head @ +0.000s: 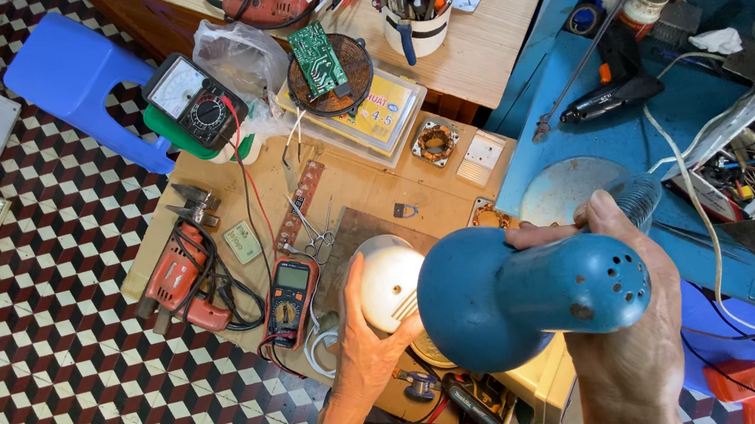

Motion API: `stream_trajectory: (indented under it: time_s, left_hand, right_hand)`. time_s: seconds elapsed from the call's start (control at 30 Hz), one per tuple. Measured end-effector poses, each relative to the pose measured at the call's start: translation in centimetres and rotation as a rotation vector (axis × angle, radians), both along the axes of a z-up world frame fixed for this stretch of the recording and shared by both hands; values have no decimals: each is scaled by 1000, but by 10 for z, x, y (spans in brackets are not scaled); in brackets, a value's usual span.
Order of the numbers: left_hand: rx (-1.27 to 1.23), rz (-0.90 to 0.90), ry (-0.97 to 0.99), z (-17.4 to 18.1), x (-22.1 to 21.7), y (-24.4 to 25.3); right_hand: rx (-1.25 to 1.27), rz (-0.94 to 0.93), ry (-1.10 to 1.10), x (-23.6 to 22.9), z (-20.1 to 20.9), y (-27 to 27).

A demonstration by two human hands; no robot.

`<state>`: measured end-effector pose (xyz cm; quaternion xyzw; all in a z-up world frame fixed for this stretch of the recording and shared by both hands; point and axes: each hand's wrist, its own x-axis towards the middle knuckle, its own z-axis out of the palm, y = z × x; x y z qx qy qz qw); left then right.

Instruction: The person repeatedly assembles and disassembles a desk lamp by attaching and detaching the blue lamp head to the white base. They also use a small metal tool to poke or adjust a hole on the lamp base while handling the lamp components.

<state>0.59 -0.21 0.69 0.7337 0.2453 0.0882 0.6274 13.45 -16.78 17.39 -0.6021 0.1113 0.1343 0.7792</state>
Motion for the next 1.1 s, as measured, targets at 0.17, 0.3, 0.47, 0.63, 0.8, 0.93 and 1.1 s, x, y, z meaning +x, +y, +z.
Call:
stream_trajectory:
  time_s: [0.17,0.3,0.47,0.63,0.8,0.93,1.1]
  left_hand:
    - [26,-1,-3,4,1,0]
    - [86,-4,-7,5,2,0]
    - [43,13,57,5,2,-3]
    - [54,7,9,5,3,-2]
    - [35,14,7,1,3,-2]
    - [9,15,3,2,1,-1]
    - [113,10,-70,4,2,0]
  right_hand:
    - [21,-21,30,3,-1,-4]
    - [59,-7,-14,9,-5,-1]
    - [85,3,-24,20,-9,3]
    - [152,5,-36,34,-11,11]
    - [148,21,-39,39,-14,14]
    - [140,13,-20,36,-19,12]
    - [322,-23,16,44,-35,-3]
